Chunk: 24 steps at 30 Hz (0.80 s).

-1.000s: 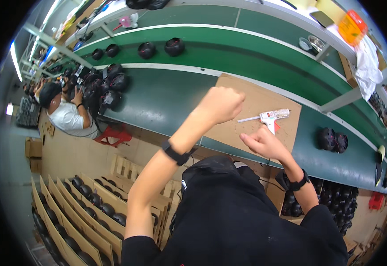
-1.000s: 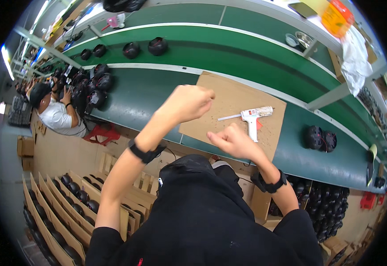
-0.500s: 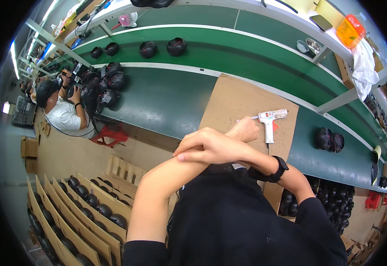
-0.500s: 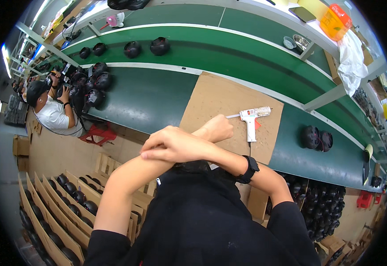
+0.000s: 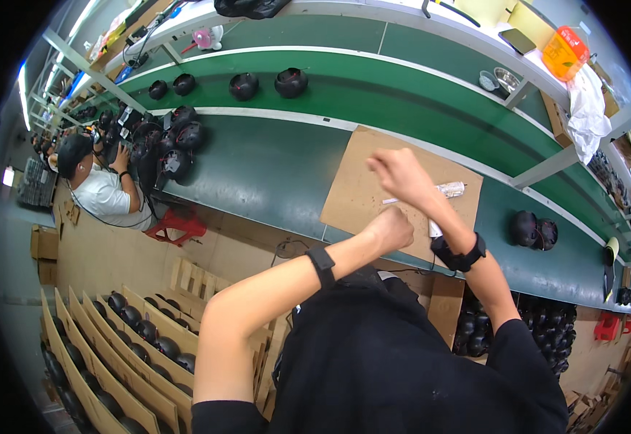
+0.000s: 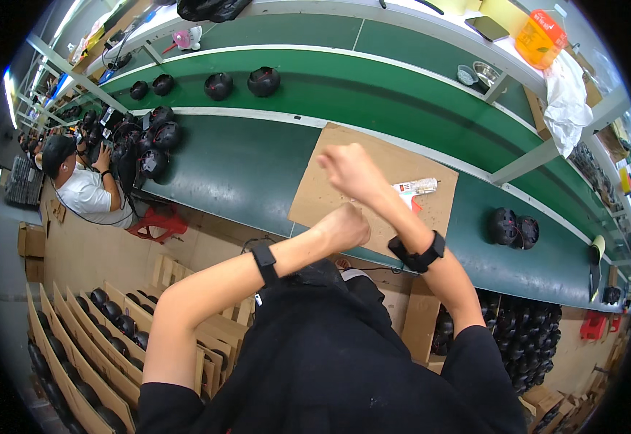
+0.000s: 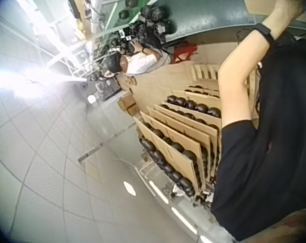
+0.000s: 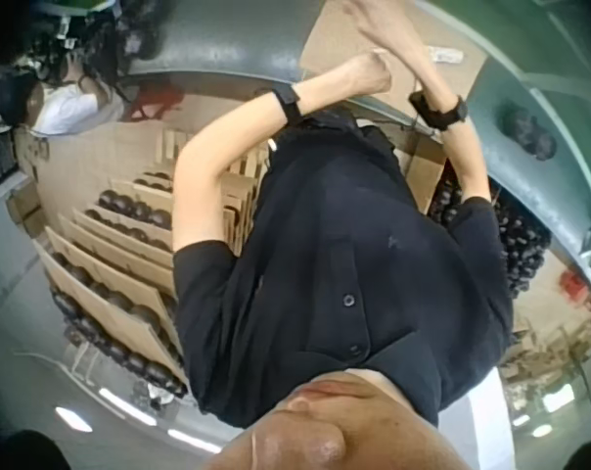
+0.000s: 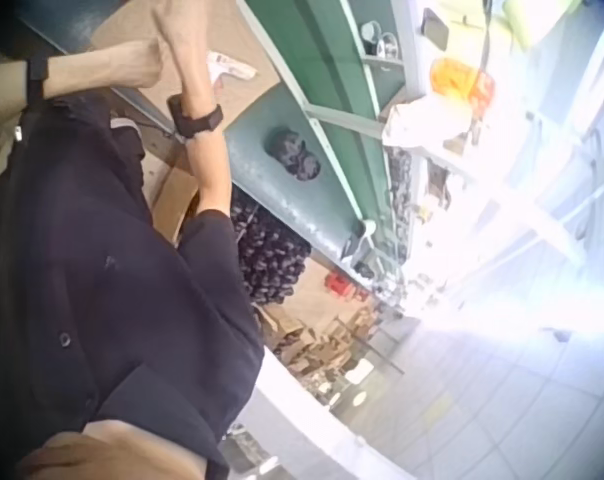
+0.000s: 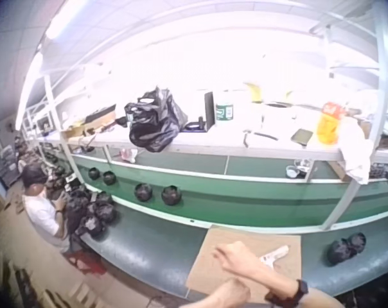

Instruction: The person is assembling wiring into spherical plastic housings using a glue gun.

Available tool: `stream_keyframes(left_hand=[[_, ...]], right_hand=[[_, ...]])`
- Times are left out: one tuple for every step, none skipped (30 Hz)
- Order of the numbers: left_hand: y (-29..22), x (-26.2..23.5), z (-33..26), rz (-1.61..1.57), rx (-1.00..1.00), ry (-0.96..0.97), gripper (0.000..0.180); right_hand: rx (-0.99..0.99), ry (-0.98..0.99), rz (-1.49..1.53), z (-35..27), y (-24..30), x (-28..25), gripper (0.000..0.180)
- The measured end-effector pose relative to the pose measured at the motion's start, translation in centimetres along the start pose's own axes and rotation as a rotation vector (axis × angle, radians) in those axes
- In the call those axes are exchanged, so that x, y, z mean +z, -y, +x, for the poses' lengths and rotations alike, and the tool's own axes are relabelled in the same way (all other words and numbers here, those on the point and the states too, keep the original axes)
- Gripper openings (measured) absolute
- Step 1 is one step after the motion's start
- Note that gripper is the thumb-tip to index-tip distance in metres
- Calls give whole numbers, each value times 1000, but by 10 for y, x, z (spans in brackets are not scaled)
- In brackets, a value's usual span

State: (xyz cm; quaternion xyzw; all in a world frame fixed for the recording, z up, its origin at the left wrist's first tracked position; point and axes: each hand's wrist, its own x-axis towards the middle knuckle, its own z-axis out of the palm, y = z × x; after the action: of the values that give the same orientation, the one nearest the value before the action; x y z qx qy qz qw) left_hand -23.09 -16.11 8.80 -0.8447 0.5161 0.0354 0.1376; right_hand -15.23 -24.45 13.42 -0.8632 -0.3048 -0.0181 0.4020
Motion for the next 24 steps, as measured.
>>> stream_keyframes(left_hand=[[-8,-8,-6,-62,-13,15,11],[-13,-23,-14,-48,10,21,11],[-19,-38,-22,-33,37,24,11],[-28,-44,-32,-50,39,-114,11],[-37,-52,-41,-44,14,-197,13],[-43,-60,-45,-30,45,-204,13],[-49,-69,-51,-21,65,-211,13],[-56,-77,-53,1,97,-201,14],[-62,-83,-53,21,136,-192,15],[-68,-86,-52,42,173,-241,16],[-74,-93,-51,23,194,-216,16],[-78,-96,-50,43,222,-241,17],[-82,-99,-45,65,269,-273,18],[-83,-104,-41,62,302,-280,18],[-83,-110,-36,100,352,-261,19],[-85,-114,-36,144,374,-232,22],[-87,-114,-33,146,387,-236,22],[-90,-114,-31,146,405,-235,23],[-91,-113,-31,143,410,-227,23],[-93,-112,-30,139,413,-219,24],[-94,-111,-31,136,416,-210,25],[-97,-111,-31,133,416,-201,25],[-99,-110,-31,130,416,-192,26],[-102,-110,-32,126,415,-183,27]], right_hand=[[26,-9,-45,-3,-16,-9,19],[56,-17,-88,-9,-34,-18,19],[61,-21,-92,-17,-56,-29,19],[125,-29,-174,-27,-77,-38,20],[191,-36,-252,-30,-81,-42,21],[201,-44,-253,-34,-85,-45,21],[282,50,-117,-37,-70,-50,24],[363,144,21,-42,-55,-57,26],[339,230,267,-44,-36,-58,30],[311,309,513,-43,-10,-56,34],[249,427,616,-41,20,-57,35],[186,541,717,-39,47,-55,36],[62,656,705,-39,62,-53,39],[-63,772,689,-38,74,-49,43],[-71,929,637,-37,88,-49,49],[-182,1018,643,-38,97,-37,55],[-235,1099,620,-39,102,-28,56],[-246,1098,615,-40,106,-27,55],[-267,1110,613,-40,108,-25,54],[-269,1113,615,-38,107,-24,54],[-236,1231,682,-34,104,-23,51],[-203,1350,746,-33,103,-22,50],[-208,1356,746,-33,103,-18,50],[-224,1382,828,-34,102,-13,49]])
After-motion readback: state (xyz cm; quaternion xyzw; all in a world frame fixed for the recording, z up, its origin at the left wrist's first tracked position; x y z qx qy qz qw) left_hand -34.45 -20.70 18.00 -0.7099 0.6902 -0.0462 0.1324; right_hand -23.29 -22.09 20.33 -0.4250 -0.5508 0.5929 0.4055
